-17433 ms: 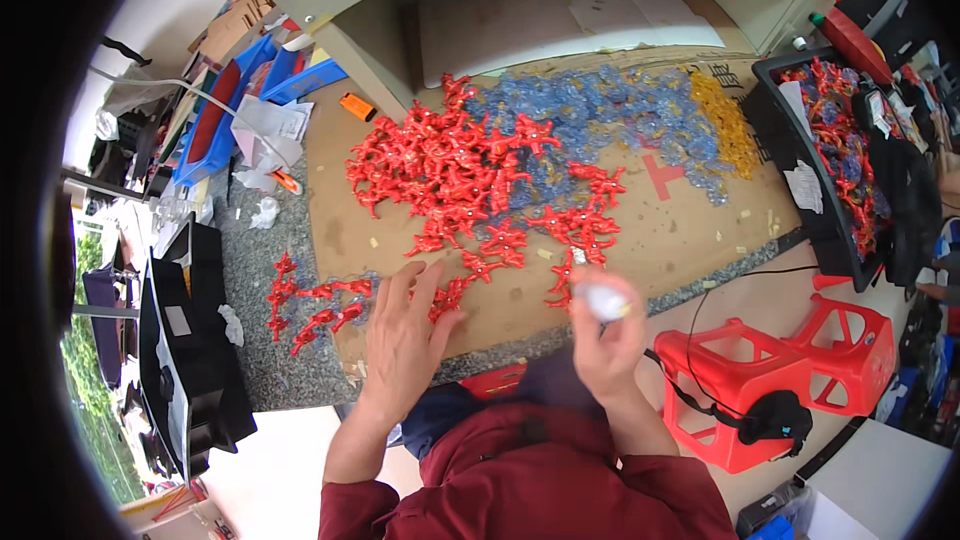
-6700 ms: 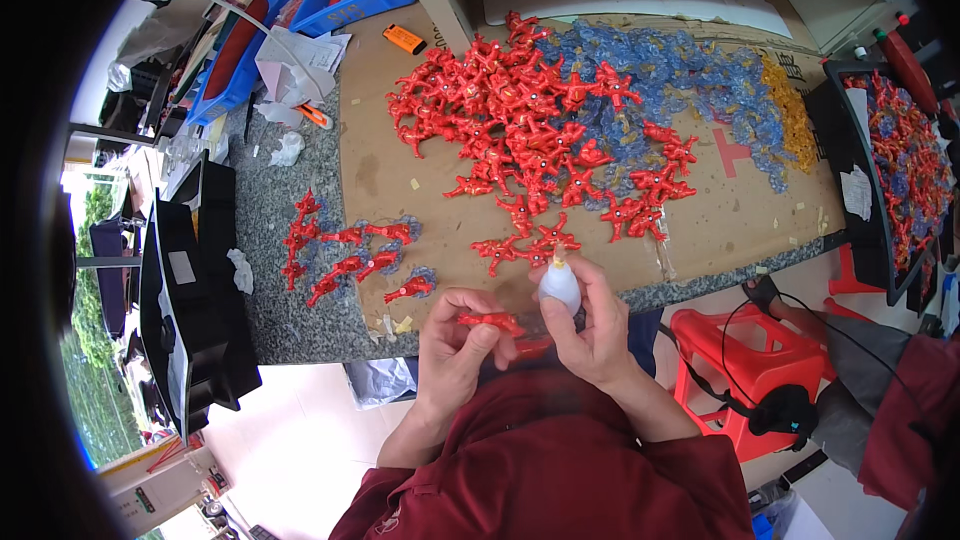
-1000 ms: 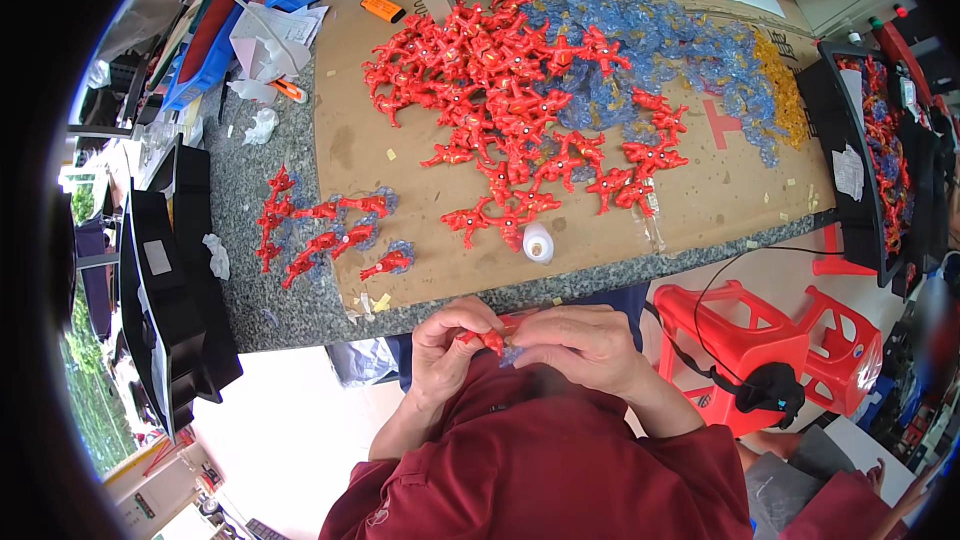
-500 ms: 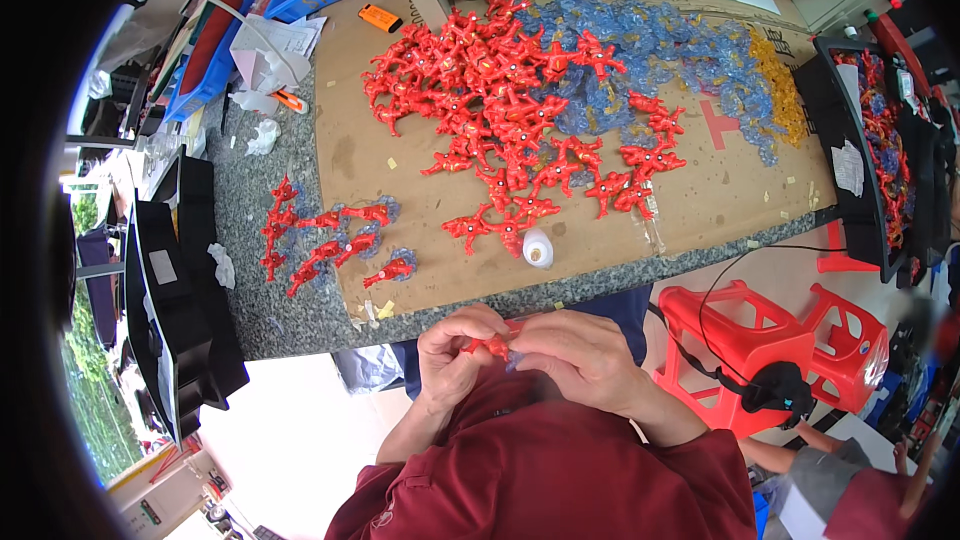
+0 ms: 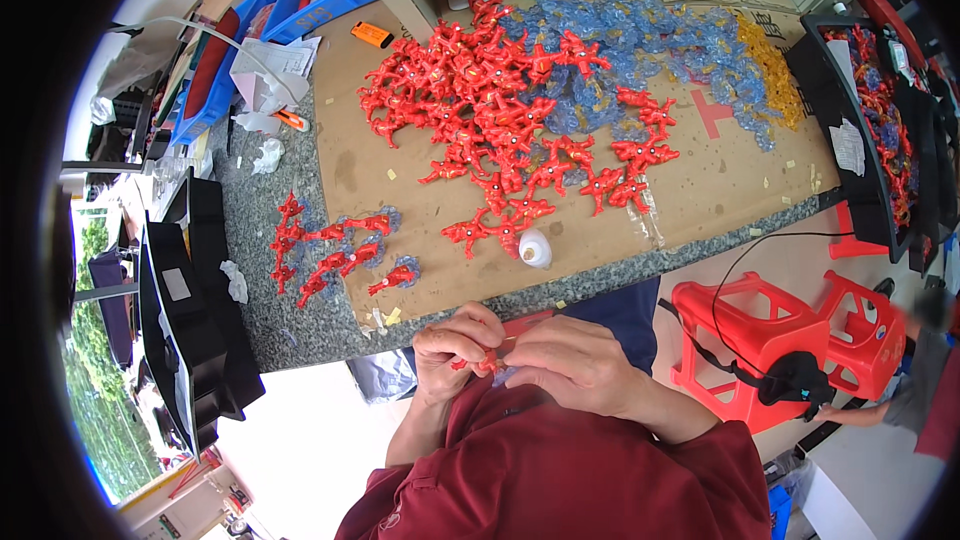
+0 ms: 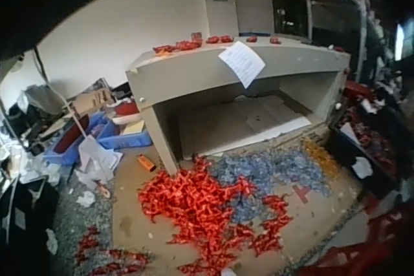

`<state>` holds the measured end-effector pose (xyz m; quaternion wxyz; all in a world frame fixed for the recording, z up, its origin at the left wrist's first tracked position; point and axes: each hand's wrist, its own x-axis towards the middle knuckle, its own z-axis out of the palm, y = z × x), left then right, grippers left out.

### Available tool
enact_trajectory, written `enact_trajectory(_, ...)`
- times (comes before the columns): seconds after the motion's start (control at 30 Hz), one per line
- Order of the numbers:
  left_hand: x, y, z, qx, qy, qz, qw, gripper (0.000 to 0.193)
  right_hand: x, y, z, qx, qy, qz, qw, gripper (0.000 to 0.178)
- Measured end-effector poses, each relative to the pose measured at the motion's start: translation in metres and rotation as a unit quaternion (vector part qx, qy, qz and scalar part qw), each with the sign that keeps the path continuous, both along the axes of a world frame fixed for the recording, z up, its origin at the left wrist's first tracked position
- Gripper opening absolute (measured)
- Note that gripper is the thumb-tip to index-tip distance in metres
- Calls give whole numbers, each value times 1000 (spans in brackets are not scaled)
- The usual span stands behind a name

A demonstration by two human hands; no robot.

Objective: The person glues small red plastic toy figurine parts together using a glue bottle.

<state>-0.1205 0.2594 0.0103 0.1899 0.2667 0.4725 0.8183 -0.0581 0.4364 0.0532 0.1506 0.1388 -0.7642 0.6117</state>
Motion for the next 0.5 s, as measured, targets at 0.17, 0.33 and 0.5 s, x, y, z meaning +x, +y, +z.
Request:
enact_trajectory(0.17,-5,-3,9,-58,-14,-49,997,21,0,0,-3,40,43,13,998,31)
enact_trajectory(0.33,-4,-3,14,-92,44,-28,994,29,-2,-2,-3,22,48,22,998,30)
enact_trajectory(0.5,-4,-9,18,-99,39,-25,994,27,-2,-6,-5,13,50,35,998,31)
